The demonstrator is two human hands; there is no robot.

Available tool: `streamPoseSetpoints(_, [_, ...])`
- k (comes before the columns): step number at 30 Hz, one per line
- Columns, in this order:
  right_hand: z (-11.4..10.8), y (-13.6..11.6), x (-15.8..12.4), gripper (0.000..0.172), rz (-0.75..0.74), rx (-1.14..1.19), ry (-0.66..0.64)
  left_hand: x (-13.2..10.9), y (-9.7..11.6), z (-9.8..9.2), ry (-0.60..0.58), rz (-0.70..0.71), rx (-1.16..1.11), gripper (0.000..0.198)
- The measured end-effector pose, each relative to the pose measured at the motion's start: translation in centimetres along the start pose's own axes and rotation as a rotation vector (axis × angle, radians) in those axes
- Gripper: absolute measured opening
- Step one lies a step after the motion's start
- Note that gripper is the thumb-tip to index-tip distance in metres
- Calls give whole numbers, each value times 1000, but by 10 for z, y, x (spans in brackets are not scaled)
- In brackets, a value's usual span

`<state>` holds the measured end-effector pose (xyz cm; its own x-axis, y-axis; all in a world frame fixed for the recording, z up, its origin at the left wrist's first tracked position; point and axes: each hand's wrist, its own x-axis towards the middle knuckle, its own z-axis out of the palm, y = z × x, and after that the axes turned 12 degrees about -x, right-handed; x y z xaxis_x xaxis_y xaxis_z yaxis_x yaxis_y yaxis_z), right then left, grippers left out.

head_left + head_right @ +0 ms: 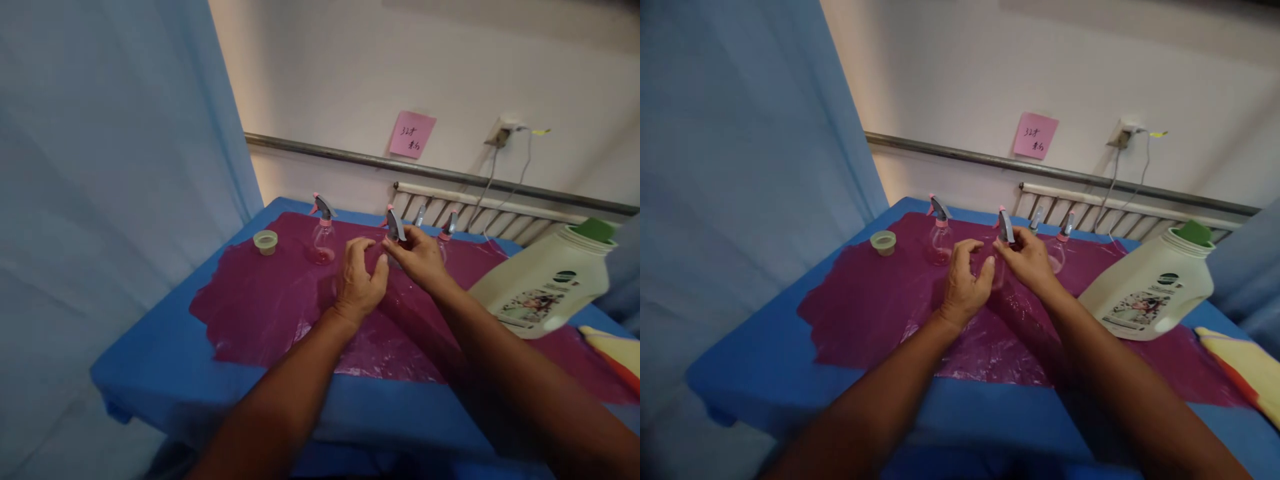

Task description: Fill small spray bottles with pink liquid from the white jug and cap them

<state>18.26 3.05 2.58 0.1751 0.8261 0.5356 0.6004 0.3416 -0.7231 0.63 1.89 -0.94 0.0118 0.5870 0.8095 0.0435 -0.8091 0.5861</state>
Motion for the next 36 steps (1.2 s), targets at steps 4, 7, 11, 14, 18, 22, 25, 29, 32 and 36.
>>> streamPoseSetpoints(4, [-29, -2, -38, 40, 34, 73, 40, -1, 9, -1, -224, -91, -81, 34])
streamPoseSetpoints(7, [-36, -1, -59, 38, 74, 127, 105, -5, 13, 0, -464, -152, -124, 50])
streamPoseSetpoints(11, [-34, 0, -78, 36, 88, 155, 146, -7, 13, 1, -630, -193, -119, 68])
streamPoseSetpoints(14, [-32, -1, -87, 33, 75, 145, 109, -7, 12, 2, -649, -212, -129, 54])
streamPoseSetpoints(18, [-28, -4, -91, 49, 98, 186, 122, -7, 15, 2, -647, -240, -165, 42])
streamPoseSetpoints(22, [-29, -6, -90, 54, 96, 163, 146, -6, 18, 1, -640, -317, -205, 40])
streamPoseSetpoints(25, [-32, -5, -90, 57, 84, 124, 115, -6, 17, 1, -630, -371, -243, 42])
streamPoseSetpoints(29, [-34, -3, -93, 63, 61, 69, 73, -8, 12, 1, -625, -375, -232, 52])
streamPoseSetpoints(32, [-34, -3, -96, 68, 28, 30, 78, -12, 9, 1, -625, -357, -173, 62])
streamPoseSetpoints(36, [-34, -3, -97, 61, -3, -17, 149, -16, 8, -1, -634, -325, -57, 74])
